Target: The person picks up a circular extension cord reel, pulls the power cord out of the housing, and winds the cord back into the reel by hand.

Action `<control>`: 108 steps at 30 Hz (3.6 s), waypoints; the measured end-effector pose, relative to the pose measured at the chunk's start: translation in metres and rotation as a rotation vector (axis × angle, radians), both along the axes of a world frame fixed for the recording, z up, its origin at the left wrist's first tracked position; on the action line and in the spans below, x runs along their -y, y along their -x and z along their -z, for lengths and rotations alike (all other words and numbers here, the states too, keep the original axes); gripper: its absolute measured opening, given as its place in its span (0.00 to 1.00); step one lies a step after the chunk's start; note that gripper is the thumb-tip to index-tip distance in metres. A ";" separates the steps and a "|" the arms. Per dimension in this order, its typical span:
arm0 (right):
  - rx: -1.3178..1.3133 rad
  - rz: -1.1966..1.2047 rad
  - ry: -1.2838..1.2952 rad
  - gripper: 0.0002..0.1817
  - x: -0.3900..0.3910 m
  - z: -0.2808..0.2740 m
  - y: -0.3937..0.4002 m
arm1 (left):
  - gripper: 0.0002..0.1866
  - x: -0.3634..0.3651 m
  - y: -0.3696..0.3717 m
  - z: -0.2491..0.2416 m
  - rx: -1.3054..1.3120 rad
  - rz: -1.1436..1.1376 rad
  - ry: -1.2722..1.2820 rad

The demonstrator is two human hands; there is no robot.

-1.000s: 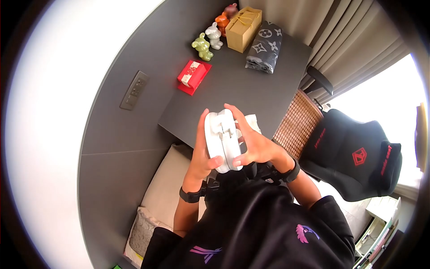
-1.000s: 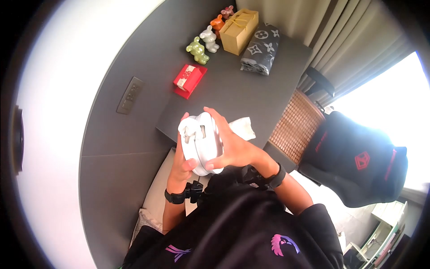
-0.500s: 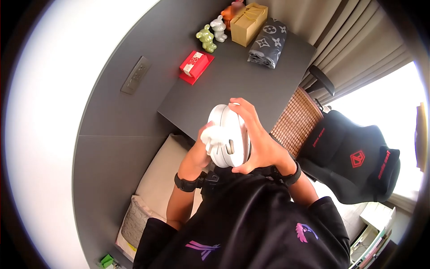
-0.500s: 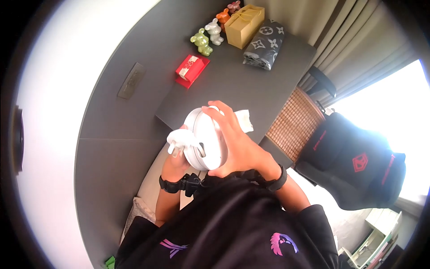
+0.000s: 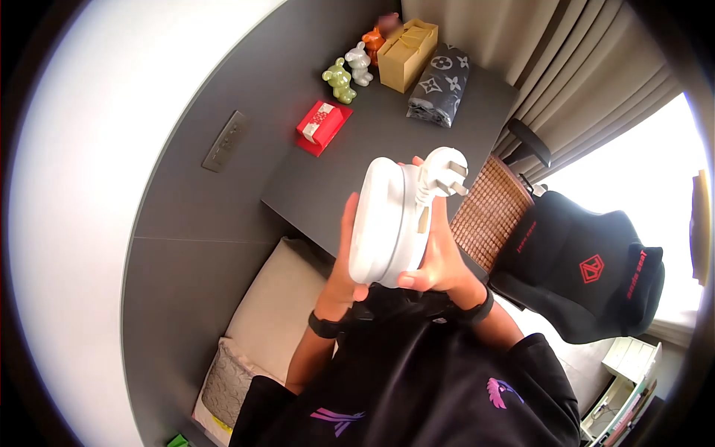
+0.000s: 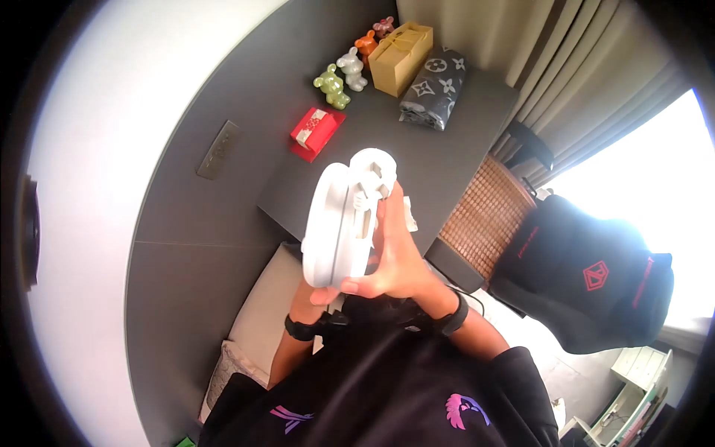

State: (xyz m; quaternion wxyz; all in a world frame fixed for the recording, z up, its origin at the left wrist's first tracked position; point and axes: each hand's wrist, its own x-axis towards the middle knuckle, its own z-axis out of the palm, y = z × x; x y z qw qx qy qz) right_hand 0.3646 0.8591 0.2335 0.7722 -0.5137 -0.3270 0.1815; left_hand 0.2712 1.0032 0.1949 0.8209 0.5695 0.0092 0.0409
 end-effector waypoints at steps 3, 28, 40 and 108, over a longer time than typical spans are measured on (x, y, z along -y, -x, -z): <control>-0.118 0.040 0.056 0.77 -0.004 -0.013 0.006 | 0.79 0.008 0.000 -0.004 0.008 -0.071 0.203; 0.086 0.522 0.205 0.10 -0.014 -0.046 -0.009 | 0.61 -0.009 -0.010 0.025 0.197 -0.195 0.524; 0.134 0.705 0.332 0.11 -0.018 -0.031 -0.022 | 0.59 -0.012 -0.008 0.021 0.210 -0.164 0.359; -0.319 0.076 0.428 0.18 0.031 0.014 0.015 | 0.71 0.007 0.030 -0.032 0.146 0.238 -0.635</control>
